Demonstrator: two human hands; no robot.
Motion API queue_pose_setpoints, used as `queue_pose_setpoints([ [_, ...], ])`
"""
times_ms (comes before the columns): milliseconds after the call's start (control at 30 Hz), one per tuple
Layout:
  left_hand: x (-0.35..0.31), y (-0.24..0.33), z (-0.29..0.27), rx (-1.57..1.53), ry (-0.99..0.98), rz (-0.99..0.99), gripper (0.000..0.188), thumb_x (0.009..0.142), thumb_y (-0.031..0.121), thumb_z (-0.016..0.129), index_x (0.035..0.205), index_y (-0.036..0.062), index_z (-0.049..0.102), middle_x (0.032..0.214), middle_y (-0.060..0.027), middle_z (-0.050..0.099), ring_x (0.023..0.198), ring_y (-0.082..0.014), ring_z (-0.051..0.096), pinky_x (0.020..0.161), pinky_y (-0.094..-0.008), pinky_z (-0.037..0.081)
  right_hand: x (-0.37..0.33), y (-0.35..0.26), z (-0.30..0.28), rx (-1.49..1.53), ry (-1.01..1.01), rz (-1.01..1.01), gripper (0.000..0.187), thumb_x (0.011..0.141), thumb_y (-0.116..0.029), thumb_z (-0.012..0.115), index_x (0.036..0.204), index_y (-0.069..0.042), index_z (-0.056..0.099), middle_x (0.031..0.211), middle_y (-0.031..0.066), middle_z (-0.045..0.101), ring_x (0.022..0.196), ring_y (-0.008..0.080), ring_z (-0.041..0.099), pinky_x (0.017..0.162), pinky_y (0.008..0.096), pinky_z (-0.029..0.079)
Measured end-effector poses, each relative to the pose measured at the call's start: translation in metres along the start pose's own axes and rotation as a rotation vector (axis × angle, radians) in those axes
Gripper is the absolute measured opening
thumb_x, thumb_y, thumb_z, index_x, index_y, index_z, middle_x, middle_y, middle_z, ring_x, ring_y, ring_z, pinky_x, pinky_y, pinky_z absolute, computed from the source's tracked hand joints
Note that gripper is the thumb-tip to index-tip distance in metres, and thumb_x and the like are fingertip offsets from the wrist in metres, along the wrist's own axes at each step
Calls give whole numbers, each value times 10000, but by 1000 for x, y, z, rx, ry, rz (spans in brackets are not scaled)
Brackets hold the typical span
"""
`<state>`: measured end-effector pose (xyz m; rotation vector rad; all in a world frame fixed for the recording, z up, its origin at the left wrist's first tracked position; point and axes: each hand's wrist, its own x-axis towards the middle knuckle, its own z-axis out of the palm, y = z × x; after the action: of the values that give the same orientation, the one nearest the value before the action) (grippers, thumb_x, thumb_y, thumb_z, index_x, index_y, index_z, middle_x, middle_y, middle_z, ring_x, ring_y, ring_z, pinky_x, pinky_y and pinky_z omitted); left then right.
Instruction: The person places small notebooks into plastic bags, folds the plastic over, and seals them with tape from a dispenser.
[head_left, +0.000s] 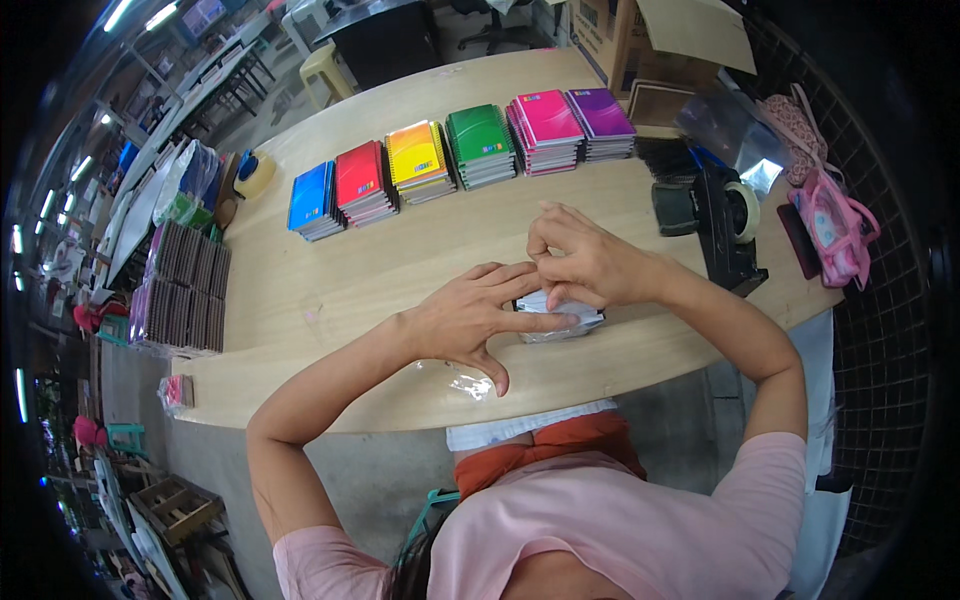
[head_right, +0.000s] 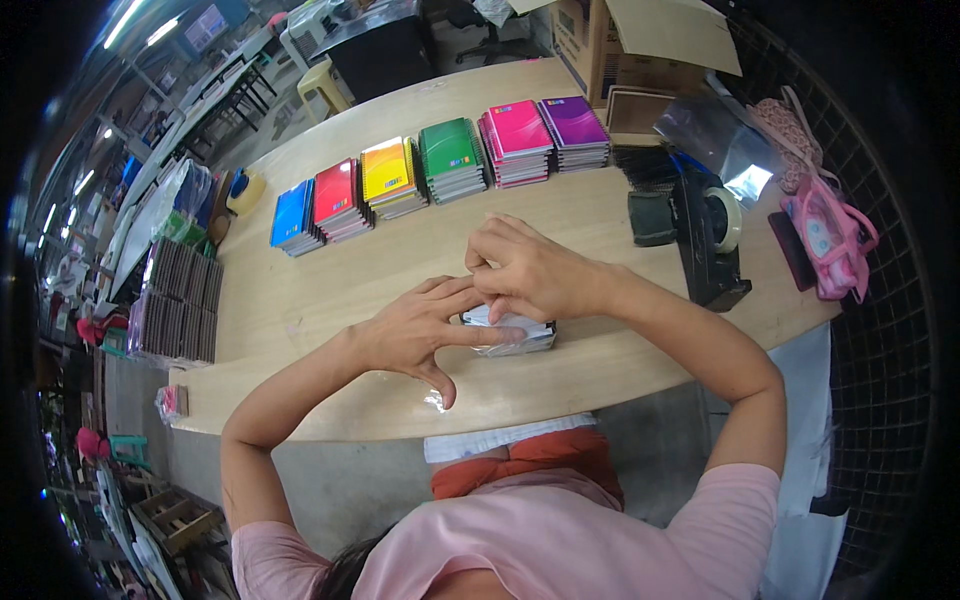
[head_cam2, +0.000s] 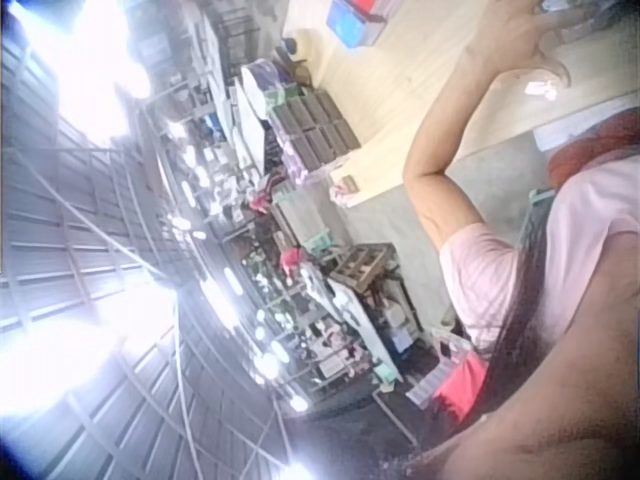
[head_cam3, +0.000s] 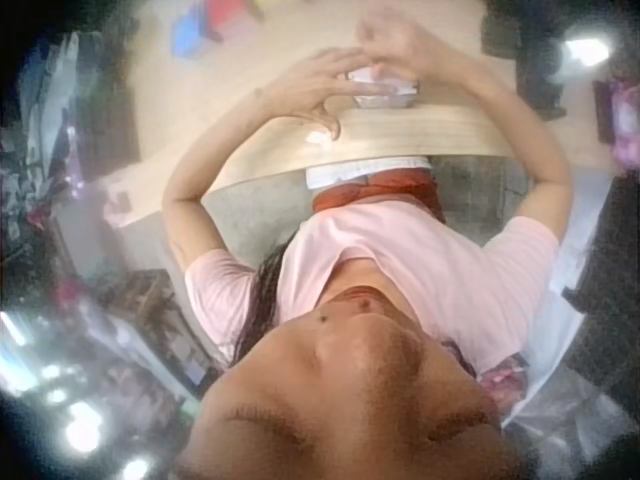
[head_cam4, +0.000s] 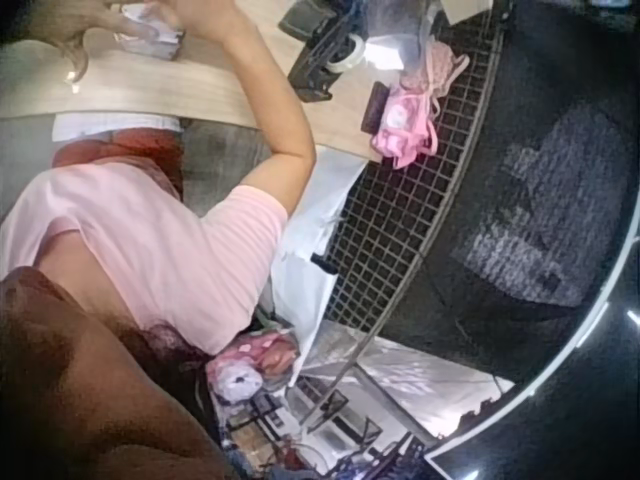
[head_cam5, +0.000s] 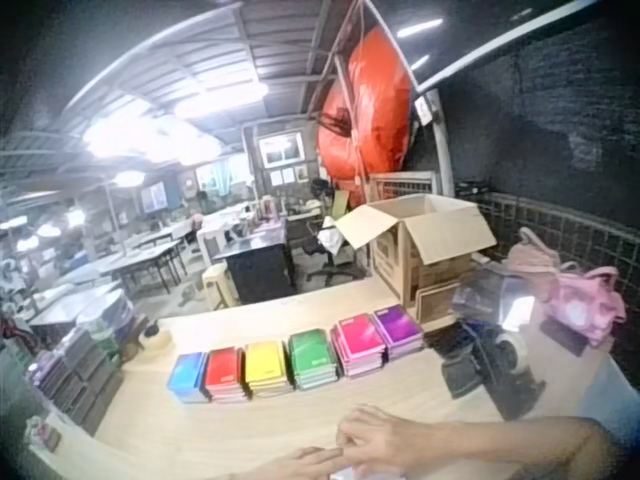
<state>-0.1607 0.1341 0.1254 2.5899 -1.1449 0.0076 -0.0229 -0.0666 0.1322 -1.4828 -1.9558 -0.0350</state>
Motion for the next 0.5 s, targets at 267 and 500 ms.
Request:
queue_pose_setpoints([
  [267,-3,-1,4,-43,2,-35,1010,529,654,747,1444,332,467,1467,-147,397,1332,-370,404,1073,-485,341,-3,8,19,-20,24,27,229,739,-157,754,776,-58,551,1041,110,490,1039,328,504,1079,580,332],
  [500,0,7,8,-50,86,-67,942,579,724,678,1418,328,509,1556,-202,292,1383,-414,337,1098,-521,299,-19,17,37,201,210,284,669,702,-173,793,1291,-68,494,1199,140,500,1119,334,497,965,426,440],
])
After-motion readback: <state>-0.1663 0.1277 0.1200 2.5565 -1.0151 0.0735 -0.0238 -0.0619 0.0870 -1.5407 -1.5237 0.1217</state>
